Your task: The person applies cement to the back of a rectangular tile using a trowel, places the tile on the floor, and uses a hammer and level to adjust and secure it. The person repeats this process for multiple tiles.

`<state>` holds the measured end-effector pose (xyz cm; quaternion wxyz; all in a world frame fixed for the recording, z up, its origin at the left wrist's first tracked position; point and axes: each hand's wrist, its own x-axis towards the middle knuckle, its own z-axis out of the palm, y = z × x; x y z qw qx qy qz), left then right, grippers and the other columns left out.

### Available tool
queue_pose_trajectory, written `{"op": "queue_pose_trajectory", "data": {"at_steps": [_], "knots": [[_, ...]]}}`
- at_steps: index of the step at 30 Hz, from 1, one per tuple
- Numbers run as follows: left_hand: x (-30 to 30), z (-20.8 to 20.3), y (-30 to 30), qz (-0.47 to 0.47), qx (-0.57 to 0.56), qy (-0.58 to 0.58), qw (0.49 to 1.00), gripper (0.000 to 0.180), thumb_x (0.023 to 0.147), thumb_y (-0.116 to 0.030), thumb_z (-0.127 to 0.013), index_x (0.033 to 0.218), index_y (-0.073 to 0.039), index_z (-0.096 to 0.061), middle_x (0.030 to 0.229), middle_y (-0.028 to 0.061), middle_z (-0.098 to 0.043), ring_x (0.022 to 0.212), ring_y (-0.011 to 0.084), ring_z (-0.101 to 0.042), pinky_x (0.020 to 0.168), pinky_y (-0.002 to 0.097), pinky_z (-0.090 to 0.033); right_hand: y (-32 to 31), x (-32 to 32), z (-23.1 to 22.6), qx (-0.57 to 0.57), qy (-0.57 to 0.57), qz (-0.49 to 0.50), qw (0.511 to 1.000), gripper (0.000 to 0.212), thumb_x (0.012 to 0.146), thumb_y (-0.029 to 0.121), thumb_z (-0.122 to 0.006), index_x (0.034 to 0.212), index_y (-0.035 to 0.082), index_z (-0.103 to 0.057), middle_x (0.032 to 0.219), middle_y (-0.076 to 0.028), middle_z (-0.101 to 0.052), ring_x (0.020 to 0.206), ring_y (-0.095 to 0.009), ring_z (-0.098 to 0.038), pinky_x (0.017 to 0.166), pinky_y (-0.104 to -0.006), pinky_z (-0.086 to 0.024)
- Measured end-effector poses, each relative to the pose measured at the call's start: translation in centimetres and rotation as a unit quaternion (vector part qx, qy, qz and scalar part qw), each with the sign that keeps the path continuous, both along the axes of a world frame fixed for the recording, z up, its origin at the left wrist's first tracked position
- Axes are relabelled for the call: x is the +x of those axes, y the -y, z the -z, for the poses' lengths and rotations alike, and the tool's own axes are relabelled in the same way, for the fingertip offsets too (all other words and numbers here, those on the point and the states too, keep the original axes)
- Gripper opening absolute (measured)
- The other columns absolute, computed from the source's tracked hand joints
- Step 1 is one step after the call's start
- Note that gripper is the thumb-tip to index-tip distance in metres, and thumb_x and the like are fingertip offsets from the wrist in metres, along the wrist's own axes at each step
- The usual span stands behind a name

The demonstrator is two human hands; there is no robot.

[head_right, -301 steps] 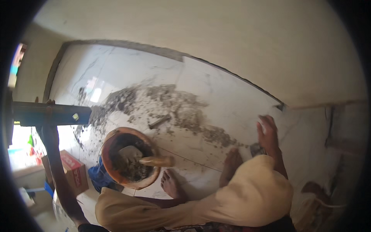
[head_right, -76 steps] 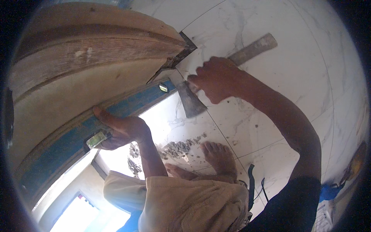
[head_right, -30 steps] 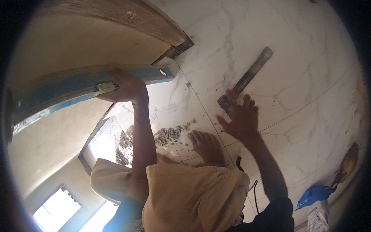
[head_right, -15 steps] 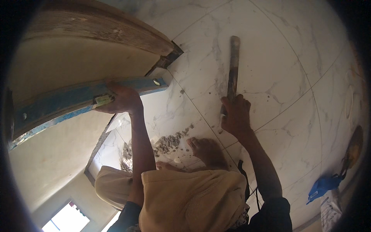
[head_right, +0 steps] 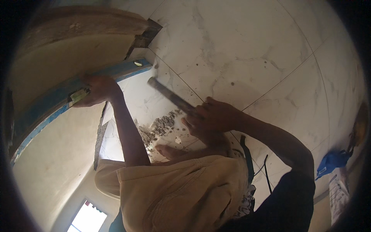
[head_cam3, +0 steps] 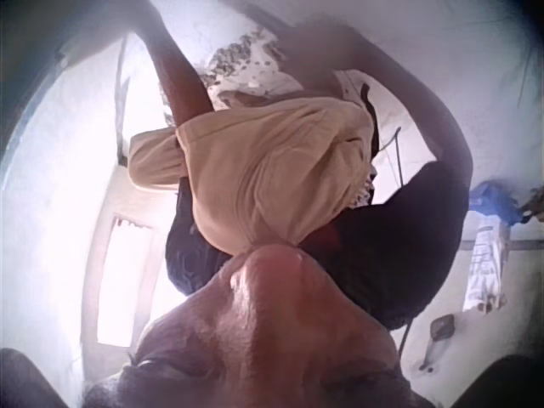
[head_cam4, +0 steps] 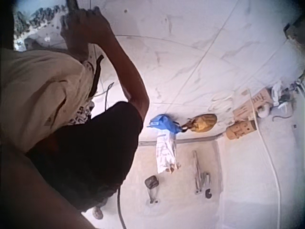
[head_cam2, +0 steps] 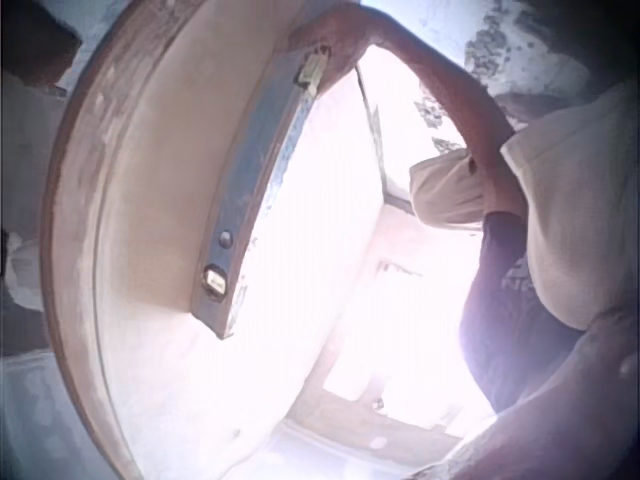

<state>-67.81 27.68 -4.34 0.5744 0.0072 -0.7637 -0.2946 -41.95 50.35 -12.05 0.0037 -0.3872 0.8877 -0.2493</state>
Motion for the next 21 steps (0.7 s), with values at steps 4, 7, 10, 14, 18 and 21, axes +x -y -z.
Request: {"op": "queue_pose_trajectory", "data": {"at_steps": [4,7,10,14,18,21], "knots": [[-0.1,-0.6,-0.6,-0.004,-0.007,-0.006,1.000,0.072,0.089,-0.021,-0.079,0.140,0.001,-0.032,0.128,0.0236,-0.050,0.110,0.0307,-0.058,0.091,0.0443,-0.056,3.5,-0.9,0.8,-0.087,0.031,0.014,0.996,0.052,0.090,0.035,-0.066,0.136,0.013,-0.056,0.094,-0.010,-0.060,0.084,-0.026,-0.065,0.081,-0.0459,-0.052],[0.5,-1.2,-1.7,0.055,0.101,0.005,0.993,0.073,0.089,-0.021,-0.079,0.140,0.001,-0.032,0.129,0.0230,-0.050,0.110,0.0294,-0.059,0.088,0.0421,-0.057,5.4,-1.4,1.7,-0.095,0.022,0.027,0.995,0.052,0.088,0.035,-0.068,0.133,0.011,-0.058,0.095,-0.013,-0.062,0.086,-0.028,-0.067,0.081,-0.0488,-0.053],[0.3,-1.0,-1.2,0.021,0.073,0.008,0.997,0.073,0.089,-0.022,-0.079,0.139,0.002,-0.032,0.128,0.0228,-0.050,0.109,0.0292,-0.059,0.088,0.0407,-0.057,7.0,-1.4,2.3,-0.086,-0.005,0.041,0.995,0.050,0.088,0.032,-0.067,0.132,0.012,-0.059,0.094,-0.013,-0.062,0.087,-0.028,-0.067,0.081,-0.0499,-0.053],[0.9,-1.2,-1.4,-0.009,0.072,0.044,0.996,0.071,0.089,-0.022,-0.079,0.137,0.003,-0.032,0.127,0.0222,-0.050,0.110,0.0292,-0.058,0.091,0.0417,-0.056,8.3,-0.7,3.0,-0.112,0.006,0.039,0.993,0.043,0.090,0.027,-0.063,0.130,0.013,-0.060,0.095,-0.013,-0.062,0.087,-0.027,-0.065,0.081,-0.0499,-0.054],[0.7,-1.2,-1.1,0.016,0.070,0.014,0.997,0.067,0.090,-0.021,-0.078,0.135,0.003,-0.034,0.125,0.0218,-0.051,0.112,0.0295,-0.056,0.094,0.0437,-0.054,9.3,-1.4,3.2,-0.129,-0.059,0.076,0.987,0.039,0.090,0.027,-0.064,0.127,0.014,-0.062,0.091,-0.012,-0.058,0.082,-0.025,-0.061,0.077,-0.0470,-0.052],[0.6,-1.3,-1.4,0.033,0.062,0.001,0.998,0.066,0.091,-0.020,-0.077,0.135,0.003,-0.034,0.125,0.0220,-0.051,0.112,0.0295,-0.056,0.095,0.0441,-0.053,9.5,-3.1,3.3,-0.109,-0.103,0.098,0.984,0.039,0.090,0.027,-0.065,0.126,0.014,-0.062,0.085,-0.010,-0.053,0.077,-0.024,-0.058,0.072,-0.0424,-0.049]]}}
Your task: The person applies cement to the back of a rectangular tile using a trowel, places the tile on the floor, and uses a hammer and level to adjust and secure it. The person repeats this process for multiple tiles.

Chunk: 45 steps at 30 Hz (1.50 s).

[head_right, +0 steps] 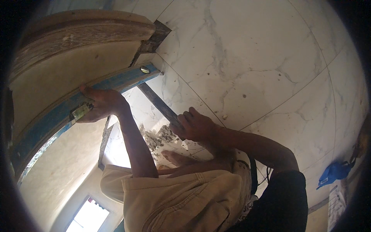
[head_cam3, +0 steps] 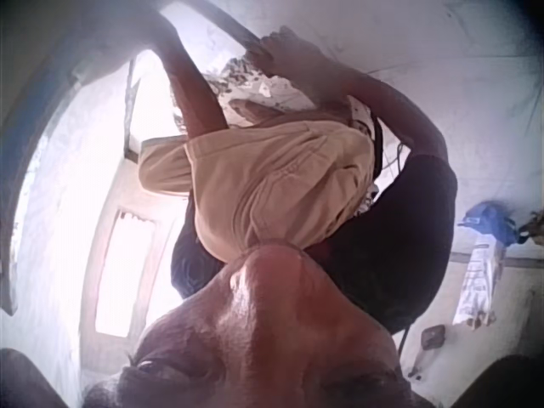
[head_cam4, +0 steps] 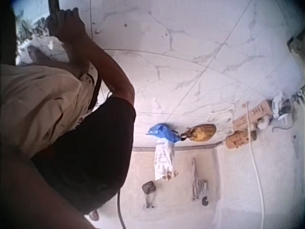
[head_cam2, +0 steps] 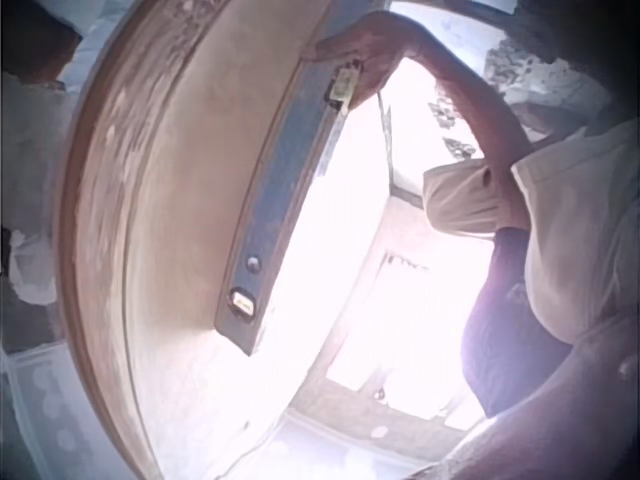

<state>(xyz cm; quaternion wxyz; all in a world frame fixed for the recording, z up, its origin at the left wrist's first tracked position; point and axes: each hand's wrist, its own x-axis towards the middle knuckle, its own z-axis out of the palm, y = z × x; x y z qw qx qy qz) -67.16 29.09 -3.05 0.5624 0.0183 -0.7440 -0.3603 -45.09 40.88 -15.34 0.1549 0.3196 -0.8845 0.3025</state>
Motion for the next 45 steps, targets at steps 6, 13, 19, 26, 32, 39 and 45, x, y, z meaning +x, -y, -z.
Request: {"op": "queue_pose_trajectory", "data": {"at_steps": [6,13,19,26,32,39,45], "knots": [[0.1,0.2,0.1,-0.003,-0.004,0.015,1.000,0.068,0.090,-0.024,-0.078,0.134,0.003,-0.034,0.125,0.0223,-0.051,0.114,0.0298,-0.056,0.096,0.0442,-0.054,0.6,0.2,1.1,-0.022,0.035,-0.006,0.999,0.039,0.089,0.028,-0.065,0.125,0.015,-0.063,0.089,-0.011,-0.056,0.078,-0.025,-0.060,0.074,-0.0435,-0.049],[-0.1,0.2,0.6,-0.010,-0.009,0.007,1.000,0.067,0.089,-0.025,-0.078,0.132,0.003,-0.035,0.123,0.0221,-0.052,0.111,0.0301,-0.058,0.094,0.0439,-0.055,0.5,0.6,0.9,-0.041,0.030,0.009,0.999,0.038,0.087,0.027,-0.066,0.123,0.014,-0.063,0.090,-0.011,-0.057,0.078,-0.025,-0.061,0.075,-0.0436,-0.049],[-0.1,0.3,0.6,-0.003,-0.009,0.001,1.000,0.065,0.090,-0.024,-0.077,0.132,0.004,-0.036,0.123,0.0215,-0.052,0.110,0.0296,-0.057,0.092,0.0448,-0.054,0.9,0.0,0.4,-0.028,0.044,0.002,0.999,0.038,0.087,0.027,-0.066,0.122,0.012,-0.063,0.088,-0.011,-0.055,0.077,-0.024,-0.060,0.074,-0.0425,-0.048],[-0.1,0.4,0.6,-0.008,-0.022,0.002,1.000,0.064,0.090,-0.024,-0.077,0.131,0.004,-0.036,0.122,0.0213,-0.052,0.108,0.0289,-0.056,0.093,0.0444,-0.052,0.4,0.8,0.2,-0.041,0.030,0.001,0.999,0.035,0.087,0.024,-0.065,0.121,0.015,-0.063,0.086,-0.008,-0.054,0.077,-0.024,-0.059,0.075,-0.0414,-0.049],[-0.3,0.3,0.3,-0.018,-0.013,-0.006,1.000,0.065,0.090,-0.027,-0.077,0.131,0.003,-0.037,0.120,0.0200,-0.052,0.108,0.0287,-0.057,0.093,0.0436,-0.052,1.4,0.4,-0.1,-0.021,0.096,-0.012,0.995,0.036,0.090,0.033,-0.064,0.121,0.015,-0.065,0.091,-0.013,-0.061,0.081,-0.027,-0.065,0.079,-0.0490,-0.053],[-0.2,0.4,0.5,-0.036,-0.022,0.003,0.999,0.067,0.089,-0.031,-0.079,0.131,0.003,-0.039,0.118,0.0195,-0.054,0.107,0.0281,-0.057,0.090,0.0437,-0.052,0.5,0.9,-0.1,-0.038,0.063,-0.019,0.997,0.036,0.089,0.026,-0.064,0.123,0.015,-0.063,0.089,-0.010,-0.056,0.080,-0.025,-0.061,0.077,-0.0446,-0.049],[-0.3,0.5,1.0,-0.045,-0.027,-0.001,0.999,0.064,0.089,-0.030,-0.078,0.129,0.003,-0.040,0.116,0.0181,-0.053,0.106,0.0277,-0.057,0.089,0.0442,-0.051,1.1,0.1,0.0,-0.047,0.060,-0.004,0.997,0.037,0.088,0.022,-0.065,0.124,0.015,-0.062,0.087,-0.009,-0.053,0.079,-0.024,-0.059,0.076,-0.0416,-0.047]]}}
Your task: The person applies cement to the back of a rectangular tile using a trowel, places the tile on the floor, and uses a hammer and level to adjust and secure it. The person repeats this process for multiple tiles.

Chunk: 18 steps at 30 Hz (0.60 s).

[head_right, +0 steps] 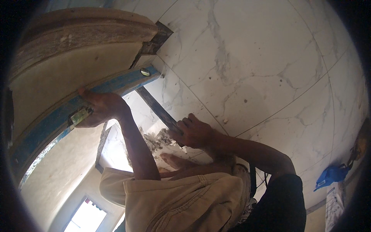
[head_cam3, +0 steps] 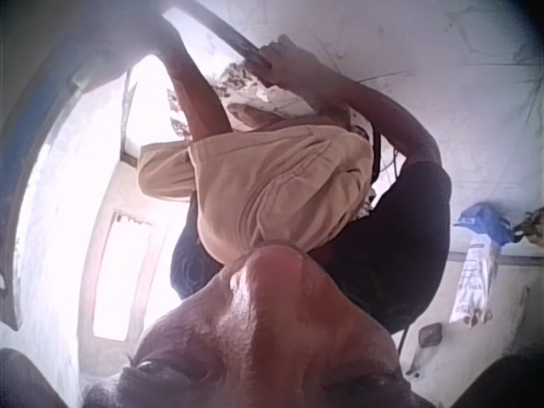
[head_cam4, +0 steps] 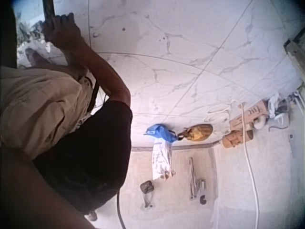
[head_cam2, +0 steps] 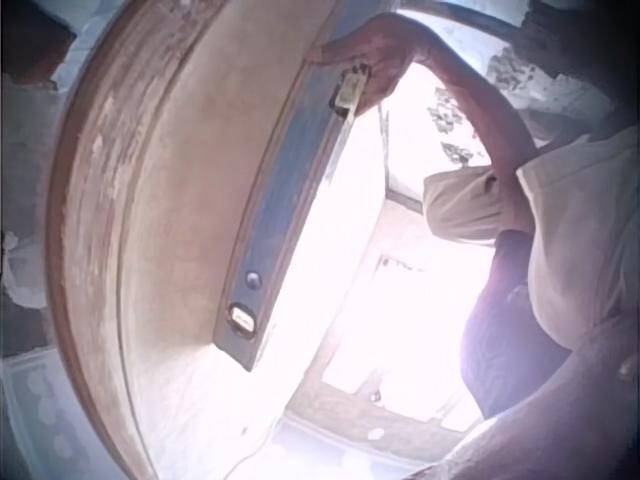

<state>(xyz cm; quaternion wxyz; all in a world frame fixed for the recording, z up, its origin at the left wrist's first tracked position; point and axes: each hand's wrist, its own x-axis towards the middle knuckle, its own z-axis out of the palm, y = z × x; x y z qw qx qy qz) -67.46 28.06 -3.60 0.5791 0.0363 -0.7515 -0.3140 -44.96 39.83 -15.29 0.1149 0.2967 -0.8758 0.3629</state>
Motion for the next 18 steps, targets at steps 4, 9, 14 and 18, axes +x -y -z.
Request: {"op": "queue_pose_trajectory", "data": {"at_steps": [4,9,14,18], "knots": [[0.0,0.0,-0.1,0.022,0.005,-0.007,1.000,0.064,0.089,-0.030,-0.078,0.128,0.004,-0.041,0.114,0.0175,-0.053,0.105,0.0278,-0.056,0.090,0.0445,-0.051,-1.0,0.9,-0.3,-0.010,-0.008,0.001,1.000,0.037,0.087,0.021,-0.066,0.123,0.014,-0.063,0.086,-0.008,-0.052,0.077,-0.023,-0.059,0.076,-0.0408,-0.046],[0.0,-0.3,-1.1,0.012,0.017,-0.009,1.000,0.062,0.089,-0.030,-0.077,0.127,0.003,-0.041,0.114,0.0178,-0.052,0.105,0.0287,-0.056,0.091,0.0459,-0.049,-0.2,-0.5,0.0,-0.010,0.016,-0.005,1.000,0.033,0.087,0.021,-0.066,0.119,0.015,-0.065,0.083,-0.007,-0.051,0.075,-0.023,-0.058,0.074,-0.0399,-0.046],[0.2,-0.1,-0.8,-0.016,-0.001,0.004,1.000,0.058,0.091,-0.034,-0.075,0.124,0.003,-0.044,0.114,0.0175,-0.052,0.104,0.0299,-0.055,0.090,0.0484,-0.047,-0.1,0.2,-0.1,-0.028,0.011,0.012,0.999,0.032,0.086,0.021,-0.067,0.117,0.014,-0.063,0.084,-0.007,-0.051,0.076,-0.023,-0.058,0.075,-0.0402,-0.046],[0.2,0.1,-0.6,-0.009,-0.016,0.001,1.000,0.056,0.091,-0.034,-0.074,0.122,0.003,-0.045,0.113,0.0172,-0.053,0.104,0.0291,-0.055,0.089,0.0478,-0.047,-0.4,0.4,0.1,-0.009,0.008,0.015,1.000,0.032,0.087,0.021,-0.066,0.118,0.015,-0.063,0.085,-0.007,-0.051,0.076,-0.023,-0.059,0.075,-0.0406,-0.046]]}}
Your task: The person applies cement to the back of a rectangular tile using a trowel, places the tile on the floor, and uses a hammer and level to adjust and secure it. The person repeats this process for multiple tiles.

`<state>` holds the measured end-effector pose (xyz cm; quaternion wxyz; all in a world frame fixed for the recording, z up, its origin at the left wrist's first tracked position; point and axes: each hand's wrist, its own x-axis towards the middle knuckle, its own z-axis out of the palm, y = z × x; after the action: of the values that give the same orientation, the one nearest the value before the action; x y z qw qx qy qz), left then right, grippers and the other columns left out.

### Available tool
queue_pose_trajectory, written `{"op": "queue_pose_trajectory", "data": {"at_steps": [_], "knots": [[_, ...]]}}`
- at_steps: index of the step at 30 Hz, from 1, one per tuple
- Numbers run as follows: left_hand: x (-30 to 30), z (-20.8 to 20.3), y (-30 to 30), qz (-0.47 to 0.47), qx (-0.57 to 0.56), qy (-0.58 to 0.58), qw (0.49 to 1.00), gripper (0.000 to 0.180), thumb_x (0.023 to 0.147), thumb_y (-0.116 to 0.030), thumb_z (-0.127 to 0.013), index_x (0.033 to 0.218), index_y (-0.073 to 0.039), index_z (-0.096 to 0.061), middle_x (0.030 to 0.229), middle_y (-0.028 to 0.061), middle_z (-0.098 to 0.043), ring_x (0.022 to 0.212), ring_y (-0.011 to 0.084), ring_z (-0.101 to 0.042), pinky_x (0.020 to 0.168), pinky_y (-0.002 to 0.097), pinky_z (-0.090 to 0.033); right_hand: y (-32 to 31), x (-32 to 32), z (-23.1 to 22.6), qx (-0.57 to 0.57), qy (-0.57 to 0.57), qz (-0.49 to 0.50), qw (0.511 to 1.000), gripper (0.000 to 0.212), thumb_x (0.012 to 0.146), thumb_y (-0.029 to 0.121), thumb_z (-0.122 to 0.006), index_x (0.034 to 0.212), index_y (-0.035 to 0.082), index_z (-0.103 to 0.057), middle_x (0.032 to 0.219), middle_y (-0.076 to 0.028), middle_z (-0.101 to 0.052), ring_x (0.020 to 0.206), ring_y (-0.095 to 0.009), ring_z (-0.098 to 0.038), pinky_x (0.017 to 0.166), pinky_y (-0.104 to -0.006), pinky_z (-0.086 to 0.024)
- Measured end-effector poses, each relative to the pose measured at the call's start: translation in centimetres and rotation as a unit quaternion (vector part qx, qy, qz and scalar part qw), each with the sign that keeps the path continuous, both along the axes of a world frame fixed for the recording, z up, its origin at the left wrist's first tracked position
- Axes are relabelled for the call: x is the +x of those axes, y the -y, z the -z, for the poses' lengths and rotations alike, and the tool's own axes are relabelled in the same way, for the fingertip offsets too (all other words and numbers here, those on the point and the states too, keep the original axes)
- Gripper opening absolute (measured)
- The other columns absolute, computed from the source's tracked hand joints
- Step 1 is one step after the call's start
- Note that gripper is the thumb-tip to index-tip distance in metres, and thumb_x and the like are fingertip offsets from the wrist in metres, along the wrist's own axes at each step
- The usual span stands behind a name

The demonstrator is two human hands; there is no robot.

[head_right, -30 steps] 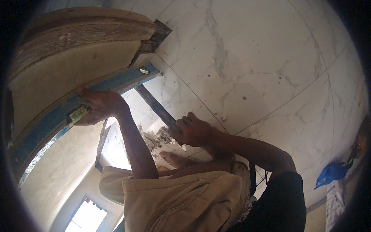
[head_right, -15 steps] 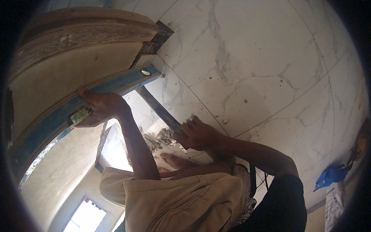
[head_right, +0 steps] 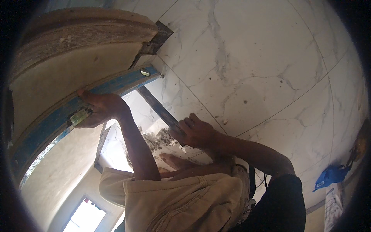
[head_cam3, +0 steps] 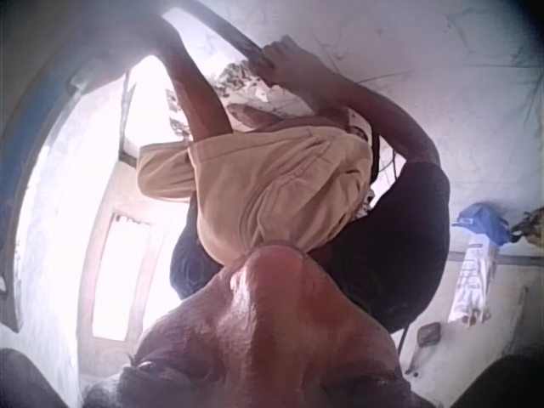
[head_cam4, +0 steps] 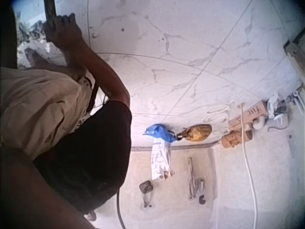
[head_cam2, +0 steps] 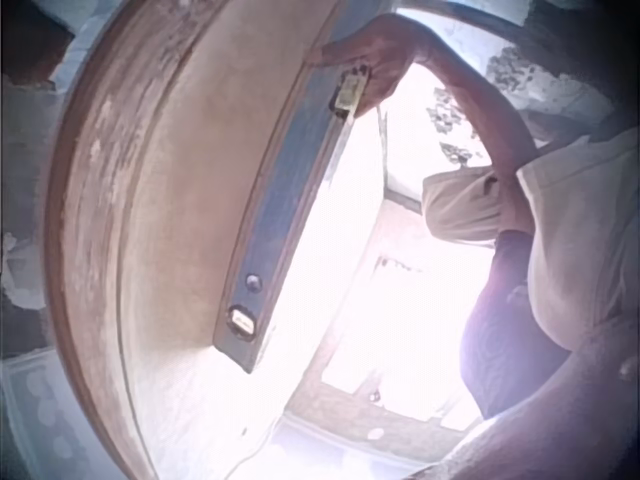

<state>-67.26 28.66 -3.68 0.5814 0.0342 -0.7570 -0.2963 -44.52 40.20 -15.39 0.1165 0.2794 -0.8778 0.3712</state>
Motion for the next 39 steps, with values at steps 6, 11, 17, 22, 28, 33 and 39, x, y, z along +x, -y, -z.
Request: {"op": "queue_pose_trajectory", "data": {"at_steps": [6,11,17,22,28,33,39], "knots": [[-0.1,-0.1,-0.1,0.012,0.012,-0.008,1.000,0.056,0.091,-0.029,-0.076,0.124,0.002,-0.044,0.113,0.0170,-0.053,0.103,0.0283,-0.055,0.088,0.0449,-0.049,0.7,-0.3,0.1,-0.011,0.014,-0.006,1.000,0.032,0.088,0.023,-0.065,0.119,0.015,-0.064,0.085,-0.008,-0.052,0.078,-0.024,-0.060,0.075,-0.0424,-0.047],[-0.2,0.2,0.2,0.018,0.011,-0.011,1.000,0.060,0.090,-0.028,-0.078,0.126,0.003,-0.041,0.115,0.0177,-0.053,0.104,0.0280,-0.056,0.088,0.0445,-0.050,0.1,0.0,-0.1,0.003,-0.018,-0.006,1.000,0.036,0.088,0.025,-0.066,0.122,0.016,-0.064,0.085,-0.008,-0.052,0.077,-0.024,-0.059,0.074,-0.0421,-0.047],[-0.2,-0.2,-0.4,0.033,0.033,-0.022,0.999,0.061,0.089,-0.028,-0.078,0.127,0.002,-0.042,0.115,0.0174,-0.053,0.104,0.0275,-0.056,0.088,0.0448,-0.050,0.8,-0.6,0.0,-0.016,0.011,0.003,1.000,0.032,0.089,0.026,-0.065,0.118,0.015,-0.066,0.086,-0.010,-0.059,0.077,-0.025,-0.064,0.075,-0.0443,-0.051],[-0.1,-0.1,0.1,0.006,0.014,0.005,1.000,0.061,0.089,-0.029,-0.078,0.126,0.003,-0.042,0.113,0.0160,-0.053,0.104,0.0275,-0.055,0.090,0.0457,-0.049,0.0,-0.2,0.3,-0.004,-0.012,0.006,1.000,0.033,0.087,0.025,-0.068,0.118,0.015,-0.066,0.085,-0.007,-0.052,0.076,-0.024,-0.059,0.074,-0.0411,-0.047],[-0.1,-0.3,-0.4,0.015,0.029,-0.007,0.999,0.058,0.089,-0.030,-0.078,0.124,0.002,-0.043,0.115,0.0170,-0.052,0.106,0.0271,-0.054,0.091,0.0459,-0.047,1.2,-0.1,0.1,-0.031,0.018,0.008,0.999,0.037,0.085,0.027,-0.069,0.119,0.015,-0.065,0.085,-0.008,-0.053,0.077,-0.024,-0.059,0.075,-0.0420,-0.047],[0.0,0.0,0.0,0.020,0.016,-0.004,1.000,0.060,0.092,-0.031,-0.076,0.128,0.002,-0.041,0.116,0.0171,-0.052,0.107,0.0273,-0.054,0.092,0.0448,-0.048,0.3,0.1,-0.4,-0.010,-0.003,0.005,1.000,0.038,0.084,0.026,-0.069,0.120,0.016,-0.065,0.085,-0.008,-0.053,0.078,-0.024,-0.060,0.078,-0.0437,-0.049],[0.0,0.1,0.2,0.036,0.022,-0.003,0.999,0.061,0.092,-0.026,-0.076,0.131,0.002,-0.039,0.121,0.0188,-0.052,0.110,0.0269,-0.055,0.093,0.0438,-0.049,0.8,-0.1,-0.2,-0.027,0.015,0.001,1.000,0.035,0.088,0.027,-0.066,0.121,0.016,-0.065,0.088,-0.010,-0.058,0.078,-0.026,-0.063,0.076,-0.0443,-0.050]]}}
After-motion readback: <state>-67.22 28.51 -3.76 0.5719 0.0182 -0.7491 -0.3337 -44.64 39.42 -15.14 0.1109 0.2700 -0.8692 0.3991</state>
